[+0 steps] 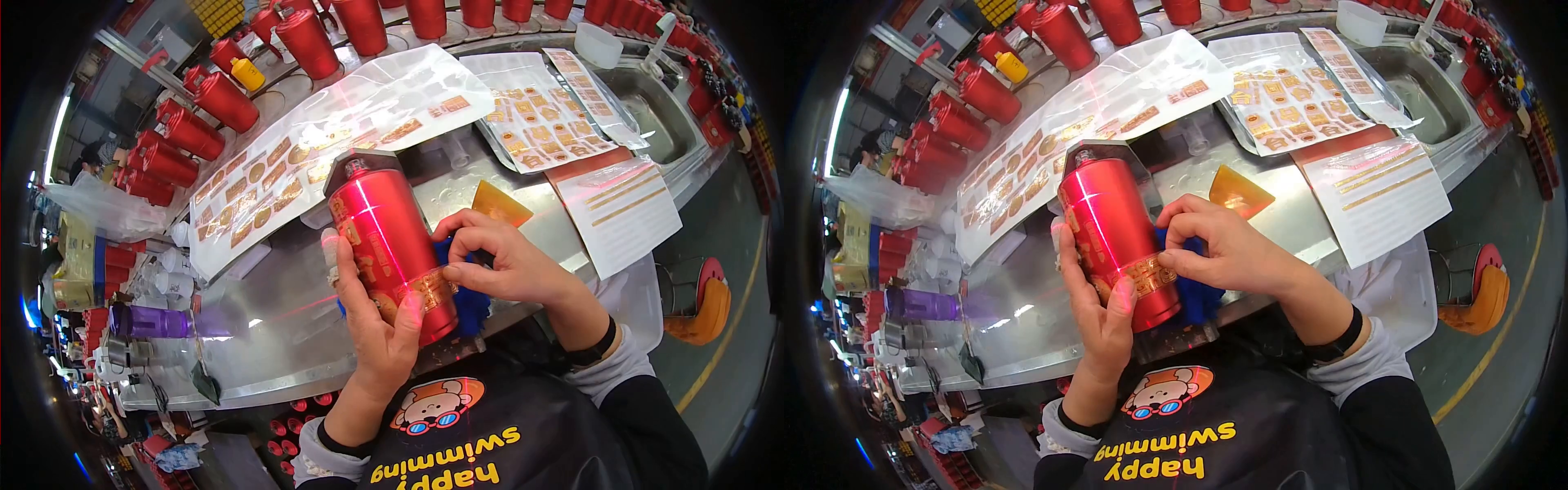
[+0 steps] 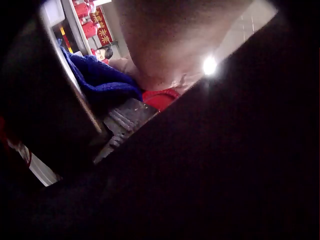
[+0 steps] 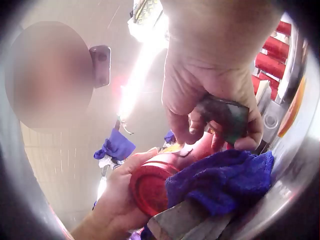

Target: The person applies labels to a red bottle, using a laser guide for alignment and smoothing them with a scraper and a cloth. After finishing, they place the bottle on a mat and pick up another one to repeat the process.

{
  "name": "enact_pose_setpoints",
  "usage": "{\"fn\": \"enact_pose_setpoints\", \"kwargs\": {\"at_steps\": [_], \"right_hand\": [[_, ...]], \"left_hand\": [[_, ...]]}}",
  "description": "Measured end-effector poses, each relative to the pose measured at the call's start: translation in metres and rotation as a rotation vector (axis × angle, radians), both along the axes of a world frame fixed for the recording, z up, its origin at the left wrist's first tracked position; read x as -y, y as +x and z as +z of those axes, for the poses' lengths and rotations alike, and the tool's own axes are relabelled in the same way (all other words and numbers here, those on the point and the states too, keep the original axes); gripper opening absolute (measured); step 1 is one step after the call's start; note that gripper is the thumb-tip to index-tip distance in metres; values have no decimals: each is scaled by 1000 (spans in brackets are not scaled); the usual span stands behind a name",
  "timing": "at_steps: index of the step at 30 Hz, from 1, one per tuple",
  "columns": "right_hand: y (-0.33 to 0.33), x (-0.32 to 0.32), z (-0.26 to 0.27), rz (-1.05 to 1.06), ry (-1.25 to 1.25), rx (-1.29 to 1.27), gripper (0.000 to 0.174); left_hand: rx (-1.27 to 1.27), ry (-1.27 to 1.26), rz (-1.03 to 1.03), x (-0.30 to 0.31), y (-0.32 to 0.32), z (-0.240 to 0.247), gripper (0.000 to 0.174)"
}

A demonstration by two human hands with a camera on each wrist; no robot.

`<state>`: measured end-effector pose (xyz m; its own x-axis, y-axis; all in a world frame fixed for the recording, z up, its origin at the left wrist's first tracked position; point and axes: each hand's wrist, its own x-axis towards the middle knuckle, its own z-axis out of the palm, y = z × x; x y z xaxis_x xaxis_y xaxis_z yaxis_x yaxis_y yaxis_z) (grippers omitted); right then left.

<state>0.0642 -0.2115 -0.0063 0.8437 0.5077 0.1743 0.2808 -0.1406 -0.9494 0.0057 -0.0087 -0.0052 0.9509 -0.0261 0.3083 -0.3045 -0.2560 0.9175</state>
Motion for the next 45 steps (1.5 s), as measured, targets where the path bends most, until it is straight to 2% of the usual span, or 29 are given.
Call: {"fn": "enact_pose_setpoints", "kwargs": {"at_steps": [4, 7, 9, 11, 13, 15, 20, 21, 22, 23, 25, 26, 27, 29, 30, 32, 33, 35, 36, 38, 41, 45], "right_hand": [[-1, 0, 3, 19, -33, -61, 13], [-1, 5, -8, -109, -105, 214, 11], [-10, 3, -4, -346, -18, 351, 22], [-26, -2, 7, -427, 99, 309, 32], [-44, -13, 21, -354, 247, 95, 41], [-42, -24, 8, -274, 304, -22, 34], [-39, -9, -31, -347, 235, -225, 28], [-36, -7, -29, -386, 218, -179, 29], [-37, -7, -26, -364, 326, -262, 28], [-39, -9, -22, -343, 431, -351, 28], [-38, -13, -22, -285, 390, -345, 28], [-37, -12, -22, -255, 371, -338, 28], [-37, -10, -26, -342, 333, -323, 27], [-38, -5, -26, -406, 408, -320, 26], [-38, -8, -23, -361, 366, -248, 26], [-40, -17, -17, -277, 287, -111, 25], [-41, -14, -19, -342, 283, -136, 25], [-38, -8, -26, -447, 267, -175, 24], [-41, -12, -18, -389, 442, -263, 24], [-43, -19, -19, -311, 442, -285, 25], [-39, -19, -22, -284, 406, -290, 26], [-39, -19, -21, -274, 405, -298, 27]], "left_hand": [[87, 54, 19, -1, 3, -4, 83], [67, 3, 6, 1, 3, -3, 84], [96, 28, 12, 1, 4, -4, 84], [102, 31, 8, 0, 5, -7, 84], [93, 13, -9, -1, 5, -9, 84], [94, 28, 8, 0, 5, -6, 84], [115, 133, 21, -4, 4, -9, 82], [108, 128, 10, -4, 4, -9, 82], [98, 123, -2, -4, 4, -9, 83], [87, 60, -4, -3, 5, -8, 85], [40, -67, -7, 0, 3, -7, 90], [110, -18, 0, -6, 6, -12, 102], [177, 150, -12, -10, 1, -7, 105], [314, 484, -30, -14, -9, 10, 111], [300, 662, -35, -13, -17, 12, 116], [334, 711, -15, -18, -17, -1, 116], [370, 732, -1, -20, -14, -6, 115], [290, 570, -31, -24, -14, -13, 115], [278, 491, -36, -27, -12, -22, 115], [280, 384, -53, -30, -13, -35, 110], [406, 501, 0, -30, -13, -38, 100], [613, 854, 59, -30, -14, -29, 83]]}}
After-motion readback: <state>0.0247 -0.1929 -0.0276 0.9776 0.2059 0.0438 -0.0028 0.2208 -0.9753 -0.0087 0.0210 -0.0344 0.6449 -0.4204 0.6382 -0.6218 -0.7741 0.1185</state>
